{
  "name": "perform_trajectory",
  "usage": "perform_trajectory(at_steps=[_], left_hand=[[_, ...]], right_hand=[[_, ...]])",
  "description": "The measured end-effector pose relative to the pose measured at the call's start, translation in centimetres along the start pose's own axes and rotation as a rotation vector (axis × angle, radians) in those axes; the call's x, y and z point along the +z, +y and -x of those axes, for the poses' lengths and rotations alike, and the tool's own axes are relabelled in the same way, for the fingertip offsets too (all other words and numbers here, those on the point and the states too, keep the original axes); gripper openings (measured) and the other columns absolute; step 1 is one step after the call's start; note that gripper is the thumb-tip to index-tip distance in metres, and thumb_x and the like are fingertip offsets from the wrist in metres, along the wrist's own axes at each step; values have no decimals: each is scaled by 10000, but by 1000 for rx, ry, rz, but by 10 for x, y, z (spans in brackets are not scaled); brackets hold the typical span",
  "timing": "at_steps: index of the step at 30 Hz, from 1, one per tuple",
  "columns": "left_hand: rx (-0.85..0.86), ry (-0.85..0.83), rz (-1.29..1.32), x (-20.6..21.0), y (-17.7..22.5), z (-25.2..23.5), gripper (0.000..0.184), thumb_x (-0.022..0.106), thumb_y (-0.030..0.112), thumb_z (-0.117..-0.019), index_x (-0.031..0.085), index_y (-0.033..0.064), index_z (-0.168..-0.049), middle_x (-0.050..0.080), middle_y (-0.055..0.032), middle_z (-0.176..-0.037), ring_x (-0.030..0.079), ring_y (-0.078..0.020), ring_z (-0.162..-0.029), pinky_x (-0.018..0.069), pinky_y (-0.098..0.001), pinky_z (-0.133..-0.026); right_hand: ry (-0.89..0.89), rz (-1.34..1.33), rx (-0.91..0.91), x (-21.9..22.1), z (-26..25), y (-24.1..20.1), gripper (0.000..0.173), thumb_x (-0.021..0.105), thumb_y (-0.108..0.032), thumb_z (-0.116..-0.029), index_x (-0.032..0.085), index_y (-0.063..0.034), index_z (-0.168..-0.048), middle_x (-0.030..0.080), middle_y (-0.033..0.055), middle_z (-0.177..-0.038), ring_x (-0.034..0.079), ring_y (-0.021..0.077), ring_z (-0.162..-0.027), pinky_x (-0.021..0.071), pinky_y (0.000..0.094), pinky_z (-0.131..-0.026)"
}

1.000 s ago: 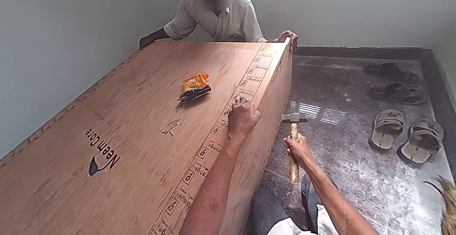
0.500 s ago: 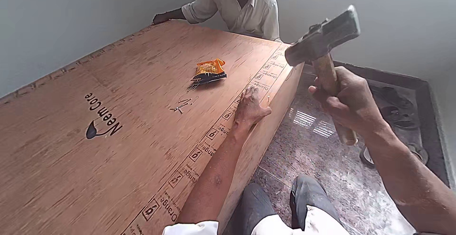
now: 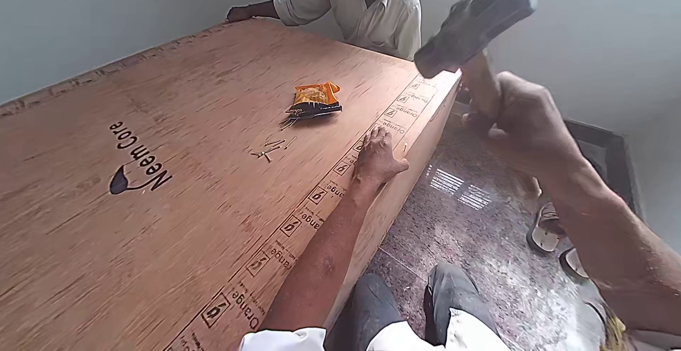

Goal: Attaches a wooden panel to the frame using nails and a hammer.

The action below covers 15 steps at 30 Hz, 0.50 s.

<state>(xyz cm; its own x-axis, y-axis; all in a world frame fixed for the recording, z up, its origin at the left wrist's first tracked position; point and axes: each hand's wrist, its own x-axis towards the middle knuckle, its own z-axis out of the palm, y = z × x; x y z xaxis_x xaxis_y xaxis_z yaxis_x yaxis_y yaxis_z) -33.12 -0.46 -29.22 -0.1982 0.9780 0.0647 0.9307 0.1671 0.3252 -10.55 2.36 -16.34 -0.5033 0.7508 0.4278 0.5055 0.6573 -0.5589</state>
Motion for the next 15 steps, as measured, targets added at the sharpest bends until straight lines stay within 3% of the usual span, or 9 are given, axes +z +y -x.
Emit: perform_trajectory(at_steps=[2, 4, 5, 7, 8, 9, 11, 12, 15], left_hand=[[-1, -31, -8, 1, 1, -2, 886, 744, 508, -856, 475, -50, -1490, 410, -213, -1602, 303, -312, -1544, 220, -463, -1271], [-7, -42, -6, -1, 1, -2, 884, 735, 508, -865, 467, -49, -1496, 396, -214, -1610, 285, -312, -1552, 204, -460, -1275], [-12, -39, -4, -2, 1, -2, 877, 737, 504, -866, 470, -44, -1497, 393, -209, -1613, 282, -310, -1553, 210, -464, -1273], [7, -10, -12, 1, -1, -2, 845, 769, 489, -846, 519, -42, -1454, 427, -212, -1590, 315, -322, -1536, 237, -480, -1262], [12, 5, -16, 3, 0, -2, 810, 795, 475, -823, 562, -34, -1409, 460, -204, -1565, 348, -323, -1519, 266, -485, -1252], [23, 2, -25, 5, 1, 1, 781, 807, 465, -811, 592, -33, -1372, 483, -200, -1547, 373, -325, -1504, 291, -491, -1239], [29, 35, -31, -3, 0, -3, 757, 809, 469, -812, 613, -42, -1335, 511, -207, -1519, 406, -333, -1482, 317, -494, -1222], [27, 20, -23, 0, -1, 2, 787, 794, 478, -822, 589, -44, -1375, 498, -212, -1531, 395, -338, -1490, 309, -497, -1226], [0, -23, 10, 0, -1, 0, 868, 765, 507, -849, 504, -36, -1473, 421, -209, -1595, 318, -325, -1534, 250, -497, -1254]], right_hand=[[244, -161, -39, -11, -9, -12, 171, 655, -151, -883, 526, -123, -993, 561, -52, -727, 563, 36, -515, 519, 246, -459], [284, -123, -13, -5, -11, -12, 179, 645, -123, -879, 506, -110, -991, 546, -49, -715, 558, 43, -502, 520, 251, -448], [170, -19, 27, 5, -6, -4, 171, 647, -95, -880, 524, -68, -995, 552, 14, -708, 568, 123, -526, 503, 325, -473], [-267, 225, 177, 37, 4, 16, 166, 674, -30, -893, 544, -36, -996, 602, 143, -740, 637, 326, -663, 502, 512, -567], [-454, 314, 235, 54, 3, 27, 157, 672, -42, -891, 557, -63, -995, 625, 141, -783, 659, 343, -740, 516, 537, -616], [-525, 318, 251, 62, 5, 35, 132, 682, -50, -877, 590, -76, -968, 635, 126, -786, 661, 330, -749, 517, 535, -619], [-472, 279, 181, 53, -5, 27, 115, 698, -72, -886, 596, -84, -936, 620, 98, -757, 642, 286, -711, 510, 500, -605], [-390, 224, 136, 43, 1, 18, 140, 720, -68, -890, 590, -80, -939, 606, 85, -736, 623, 258, -666, 496, 469, -582], [12, -30, 13, -1, -1, -11, 149, 678, -103, -904, 568, -93, -1005, 584, 40, -709, 571, 161, -524, 475, 364, -463]])
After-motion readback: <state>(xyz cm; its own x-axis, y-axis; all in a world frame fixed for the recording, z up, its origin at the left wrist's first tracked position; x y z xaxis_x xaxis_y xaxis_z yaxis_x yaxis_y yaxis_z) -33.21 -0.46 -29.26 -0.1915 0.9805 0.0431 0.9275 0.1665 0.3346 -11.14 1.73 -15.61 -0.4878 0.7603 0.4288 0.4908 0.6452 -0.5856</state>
